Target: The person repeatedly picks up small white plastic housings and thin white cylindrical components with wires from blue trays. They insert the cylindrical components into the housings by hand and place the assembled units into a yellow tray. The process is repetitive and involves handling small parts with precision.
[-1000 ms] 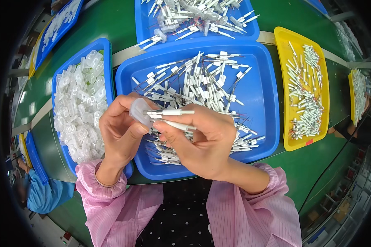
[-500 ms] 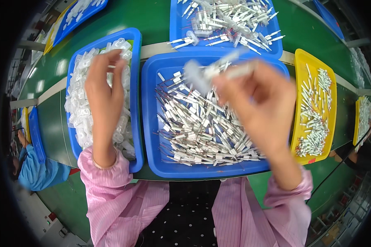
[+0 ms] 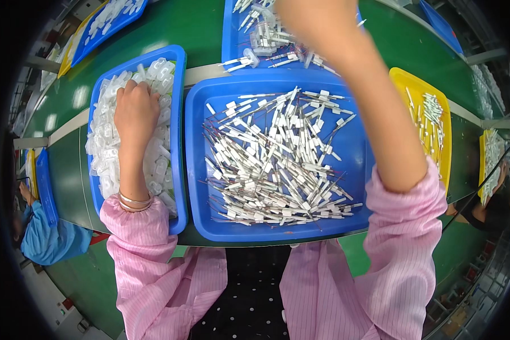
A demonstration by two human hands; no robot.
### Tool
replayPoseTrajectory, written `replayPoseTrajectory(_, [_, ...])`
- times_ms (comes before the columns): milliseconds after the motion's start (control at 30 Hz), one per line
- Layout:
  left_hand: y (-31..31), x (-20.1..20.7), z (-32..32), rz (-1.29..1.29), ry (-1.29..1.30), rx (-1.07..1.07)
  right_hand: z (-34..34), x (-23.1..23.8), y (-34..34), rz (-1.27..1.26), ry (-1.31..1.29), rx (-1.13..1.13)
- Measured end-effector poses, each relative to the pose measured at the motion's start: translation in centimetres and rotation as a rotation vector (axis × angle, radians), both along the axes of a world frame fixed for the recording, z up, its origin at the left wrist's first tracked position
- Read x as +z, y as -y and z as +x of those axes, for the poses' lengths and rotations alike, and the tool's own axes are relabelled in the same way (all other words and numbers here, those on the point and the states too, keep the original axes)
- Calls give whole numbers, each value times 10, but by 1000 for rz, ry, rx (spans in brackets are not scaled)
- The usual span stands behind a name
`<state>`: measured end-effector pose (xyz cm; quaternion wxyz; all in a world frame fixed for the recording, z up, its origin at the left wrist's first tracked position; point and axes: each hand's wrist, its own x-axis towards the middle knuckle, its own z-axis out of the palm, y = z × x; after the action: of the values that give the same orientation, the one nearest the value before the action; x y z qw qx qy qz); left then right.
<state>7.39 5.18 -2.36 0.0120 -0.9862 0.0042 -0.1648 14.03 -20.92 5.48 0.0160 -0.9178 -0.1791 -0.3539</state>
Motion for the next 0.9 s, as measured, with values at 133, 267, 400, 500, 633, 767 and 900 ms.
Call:
replayPoseTrajectory(133, [-5, 4, -2, -105, 41, 36, -90, -40, -21, -30, -759, 307])
replayPoseTrajectory(267, [6, 29, -10, -576, 113, -68, -117, -72, -26, 94, -854, 233])
replayPoseTrajectory(400, [18, 42, -27, -1476, -303, -344, -107, -73, -20, 304, -976, 243])
replayPoseTrajectory(500, [37, 43, -40, -1636, -404, -416, -110, -38, -14, 721, -1073, 242])
replayPoseTrajectory(633, [52, 44, -54, -1875, -649, -481, -138, -15, -2, 1405, -928, 433])
replayPoseTrajectory(767, [59, 46, -68, -2025, -910, -503, -165, -8, -7, 1896, -1147, 619])
replayPoseTrajectory(900, [64, 31, -74, -1898, -850, -621, -172, -33, -23, 2086, -1132, 636])
